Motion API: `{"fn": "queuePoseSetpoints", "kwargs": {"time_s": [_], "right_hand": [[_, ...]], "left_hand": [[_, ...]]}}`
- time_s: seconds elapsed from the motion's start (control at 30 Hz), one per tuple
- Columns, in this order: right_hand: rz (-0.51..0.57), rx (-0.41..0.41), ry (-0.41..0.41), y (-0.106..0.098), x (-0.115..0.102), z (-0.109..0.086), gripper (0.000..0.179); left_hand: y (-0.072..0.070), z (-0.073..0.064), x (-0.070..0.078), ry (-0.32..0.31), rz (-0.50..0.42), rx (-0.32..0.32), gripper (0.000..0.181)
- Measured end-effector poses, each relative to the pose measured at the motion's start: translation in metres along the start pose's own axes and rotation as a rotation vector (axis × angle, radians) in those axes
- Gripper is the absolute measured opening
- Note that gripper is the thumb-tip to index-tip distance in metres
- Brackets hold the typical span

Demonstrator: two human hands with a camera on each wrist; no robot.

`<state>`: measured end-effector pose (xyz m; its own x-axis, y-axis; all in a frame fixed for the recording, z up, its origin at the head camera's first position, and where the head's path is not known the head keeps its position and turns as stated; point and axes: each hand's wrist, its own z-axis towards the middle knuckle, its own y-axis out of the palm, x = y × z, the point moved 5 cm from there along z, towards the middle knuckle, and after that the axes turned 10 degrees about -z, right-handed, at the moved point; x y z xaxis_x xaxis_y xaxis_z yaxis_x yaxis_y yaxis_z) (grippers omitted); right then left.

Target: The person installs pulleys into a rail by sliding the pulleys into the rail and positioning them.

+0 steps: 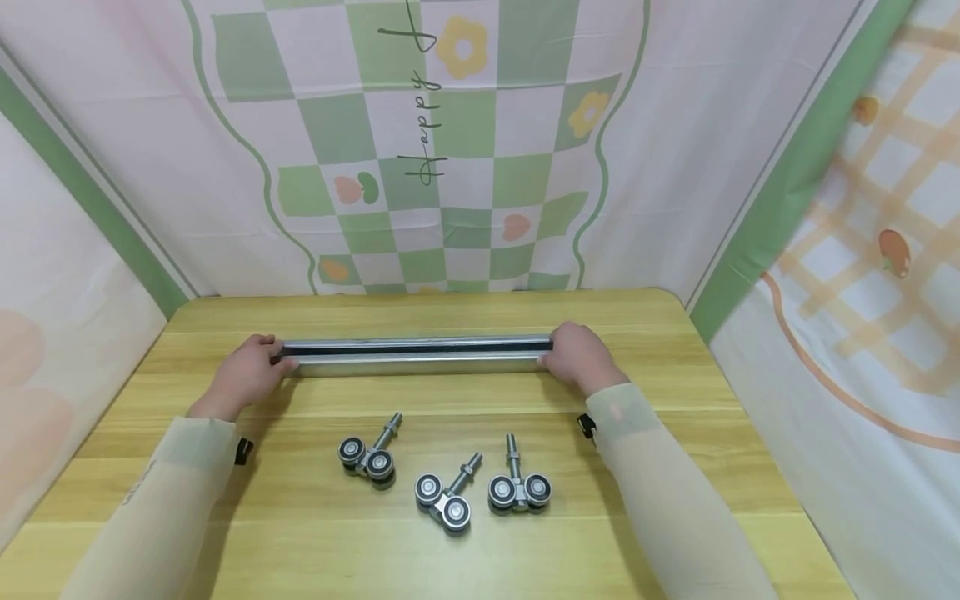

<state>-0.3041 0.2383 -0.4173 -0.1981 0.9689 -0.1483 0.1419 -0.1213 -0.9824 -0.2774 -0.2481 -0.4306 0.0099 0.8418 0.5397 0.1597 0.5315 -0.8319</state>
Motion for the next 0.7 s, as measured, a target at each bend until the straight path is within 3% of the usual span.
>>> {"fn": "queuePoseSetpoints", "kwargs": {"time_s": [0.27,0.5,0.7], "right_hand": [[-0.018,0.019,-0.014,0.004,0.002,-0.006,0.051],[-0.018,0.034,-0.022,0.002,0.0,-0.012,0.051],[-0.044,0.043,-0.033,0.004,-0.003,-0.014,0.051]], "left_hand": [[0.0,-0.005,-0.001,-0.018,-0.039,0.007,0.062],[-0.001,-0.008,-0.007,0.008,-0.052,0.026,0.062],[-0.004,-0.004,-0.001,0.081,0.099,0.01,0.056]]}}
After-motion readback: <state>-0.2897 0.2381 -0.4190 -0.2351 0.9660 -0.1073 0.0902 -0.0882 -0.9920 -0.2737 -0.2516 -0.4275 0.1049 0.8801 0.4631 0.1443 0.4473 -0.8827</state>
